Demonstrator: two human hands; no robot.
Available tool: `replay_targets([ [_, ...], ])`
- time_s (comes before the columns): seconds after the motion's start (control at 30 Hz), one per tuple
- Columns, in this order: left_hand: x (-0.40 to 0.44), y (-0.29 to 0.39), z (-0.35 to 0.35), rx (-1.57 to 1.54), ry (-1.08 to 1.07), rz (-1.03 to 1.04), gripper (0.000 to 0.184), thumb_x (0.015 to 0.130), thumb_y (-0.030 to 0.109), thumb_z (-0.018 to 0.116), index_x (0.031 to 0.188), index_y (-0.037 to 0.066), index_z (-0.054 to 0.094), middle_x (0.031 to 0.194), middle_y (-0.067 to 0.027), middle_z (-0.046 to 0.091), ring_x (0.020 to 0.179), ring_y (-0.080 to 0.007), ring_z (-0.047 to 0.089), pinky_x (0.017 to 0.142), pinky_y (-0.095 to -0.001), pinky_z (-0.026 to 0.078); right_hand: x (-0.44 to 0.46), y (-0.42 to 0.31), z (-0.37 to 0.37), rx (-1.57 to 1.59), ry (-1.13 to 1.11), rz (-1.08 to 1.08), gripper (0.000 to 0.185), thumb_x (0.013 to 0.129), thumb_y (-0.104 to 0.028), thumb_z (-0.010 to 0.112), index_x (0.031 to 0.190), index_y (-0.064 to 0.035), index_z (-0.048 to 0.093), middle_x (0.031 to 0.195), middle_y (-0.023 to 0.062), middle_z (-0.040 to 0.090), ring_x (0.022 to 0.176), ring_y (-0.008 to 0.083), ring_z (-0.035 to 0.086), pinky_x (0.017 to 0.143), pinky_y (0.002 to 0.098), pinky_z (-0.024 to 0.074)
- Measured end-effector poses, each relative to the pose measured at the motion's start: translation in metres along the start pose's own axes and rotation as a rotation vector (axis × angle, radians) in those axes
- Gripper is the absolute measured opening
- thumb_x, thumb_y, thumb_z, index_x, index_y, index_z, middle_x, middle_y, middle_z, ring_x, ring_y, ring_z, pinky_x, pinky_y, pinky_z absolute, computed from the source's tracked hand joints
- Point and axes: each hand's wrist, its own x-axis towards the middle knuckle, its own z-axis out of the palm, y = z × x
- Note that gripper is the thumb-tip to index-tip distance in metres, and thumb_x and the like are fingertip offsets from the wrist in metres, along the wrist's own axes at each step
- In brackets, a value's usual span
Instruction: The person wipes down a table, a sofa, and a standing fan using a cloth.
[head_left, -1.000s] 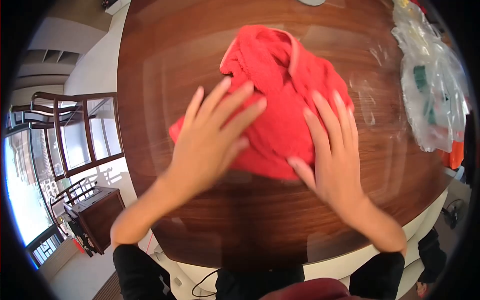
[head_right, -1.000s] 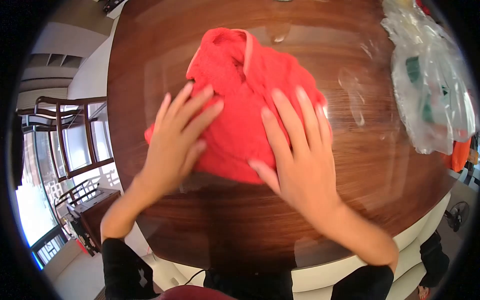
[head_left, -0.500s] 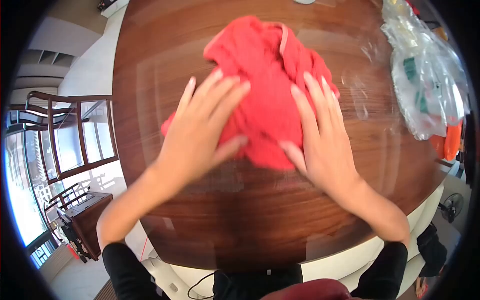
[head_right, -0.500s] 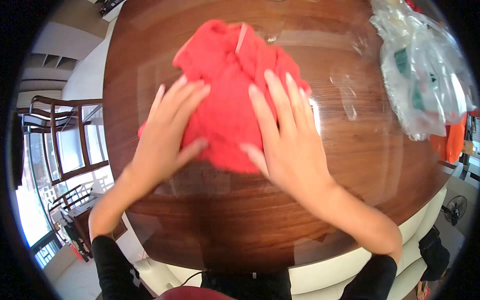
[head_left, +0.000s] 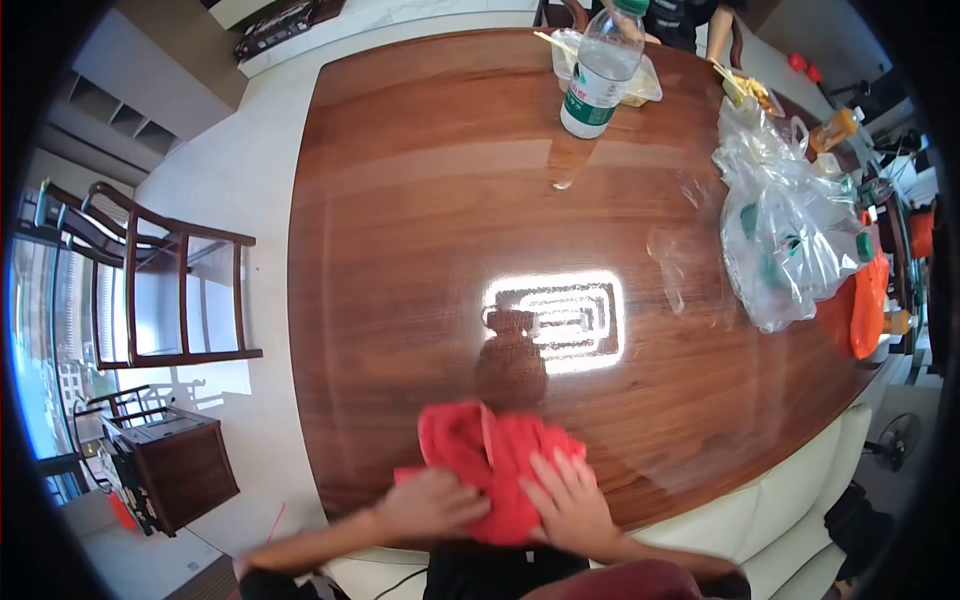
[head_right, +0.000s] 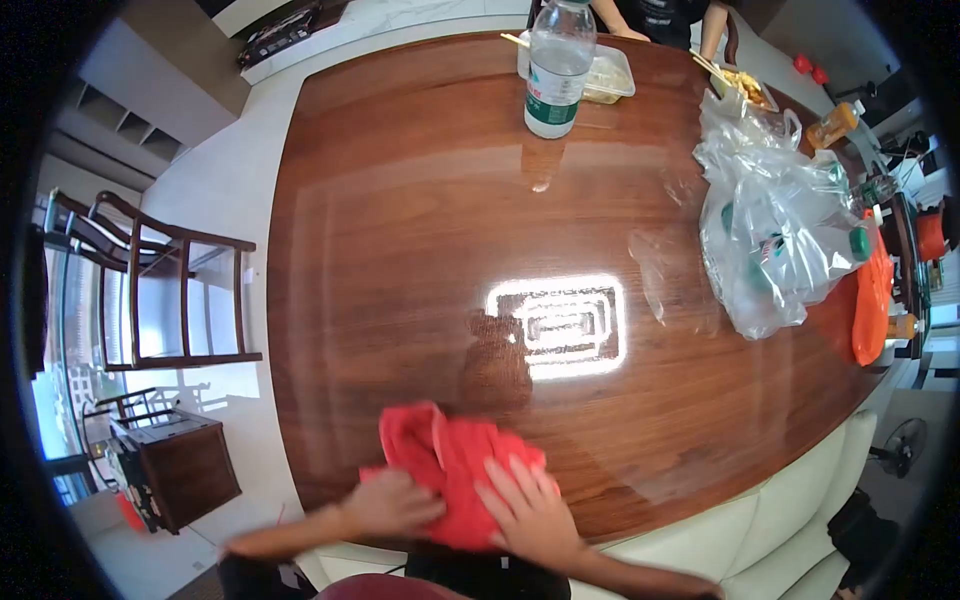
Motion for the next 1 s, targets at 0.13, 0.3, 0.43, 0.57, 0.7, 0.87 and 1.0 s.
replay_targets([
  [0.13, 0.105, -0.117, -0.079, -0.011, 0.169, -0.092, 0.053, 0.068, 0.031, 0.076, 0.111, 0.006, 0.056, 0.095, -0.0132, 0.055, 0.086, -0.0332, 0.053, 0.078, -0.0444, 0.044, 0.114, 0.060, -0.037, -0.096, 0.403, 0.081, 0.074, 0.067, -0.029, 0.077, 0.129, 0.0030, 0.051, 0.148, 0.0212, 0.040, 0.140, 0.0431, 0.032, 0.112, 0.0559, 0.0294],
  [0.3, 0.147, -0.158, -0.088, 0.097, 0.566, -0.278, 0.061, 0.068, 0.026, 0.073, 0.120, 0.002, 0.053, 0.105, -0.0174, 0.055, 0.096, -0.0353, 0.051, 0.085, -0.0440, 0.043, 0.199, 0.090, -0.067, -0.225, 0.693, 0.151, 0.065, 0.073, -0.025, 0.074, 0.127, 0.0044, 0.050, 0.131, 0.0220, 0.047, 0.127, 0.0417, 0.040, 0.108, 0.0528, 0.0340],
  [0.43, 0.094, -0.073, -0.045, -0.011, 0.411, -0.301, 0.065, 0.070, 0.039, 0.072, 0.120, 0.002, 0.058, 0.107, -0.0163, 0.057, 0.097, -0.0358, 0.051, 0.087, -0.0493, 0.042, 0.098, 0.039, -0.018, -0.239, 0.514, 0.227, 0.073, 0.067, -0.030, 0.076, 0.128, 0.0028, 0.053, 0.132, 0.0204, 0.049, 0.127, 0.0435, 0.042, 0.106, 0.0568, 0.0360],
  [0.57, 0.007, 0.071, 0.025, -0.164, 0.170, -0.482, 0.068, 0.067, 0.048, 0.080, 0.119, 0.009, 0.061, 0.106, -0.0125, 0.059, 0.096, -0.0321, 0.054, 0.085, -0.0473, 0.044, -0.037, -0.027, 0.050, 0.000, 0.359, 0.191, 0.080, 0.055, -0.039, 0.083, 0.124, -0.0095, 0.058, 0.131, 0.0129, 0.049, 0.126, 0.0397, 0.042, 0.105, 0.0606, 0.0337],
  [0.7, -0.002, 0.102, 0.042, -0.291, 0.316, -0.559, 0.070, 0.059, 0.041, 0.086, 0.115, 0.011, 0.061, 0.104, -0.0122, 0.059, 0.096, -0.0321, 0.054, 0.088, -0.0473, 0.043, -0.052, -0.042, 0.051, 0.033, 0.260, 0.214, 0.081, 0.053, -0.043, 0.084, 0.123, -0.0122, 0.058, 0.133, 0.0110, 0.048, 0.127, 0.0374, 0.042, 0.107, 0.0583, 0.0321],
  [0.87, 0.056, -0.012, -0.023, -0.158, 0.408, -0.417, 0.060, 0.068, 0.035, 0.078, 0.116, 0.004, 0.059, 0.101, -0.0157, 0.058, 0.095, -0.0362, 0.053, 0.087, -0.0477, 0.043, 0.060, 0.006, 0.004, -0.050, 0.444, 0.197, 0.075, 0.062, -0.039, 0.078, 0.124, -0.0044, 0.054, 0.138, 0.0178, 0.043, 0.131, 0.0414, 0.038, 0.106, 0.0581, 0.0314],
  [1.0, 0.130, -0.136, -0.069, 0.031, 0.687, -0.438, 0.048, 0.071, 0.024, 0.072, 0.113, 0.004, 0.058, 0.106, -0.0156, 0.059, 0.103, -0.0358, 0.054, 0.090, -0.0459, 0.042, 0.190, 0.066, -0.044, -0.178, 0.774, 0.217, 0.066, 0.072, -0.029, 0.072, 0.127, 0.0002, 0.050, 0.136, 0.0204, 0.046, 0.129, 0.0400, 0.040, 0.108, 0.0516, 0.0314],
])
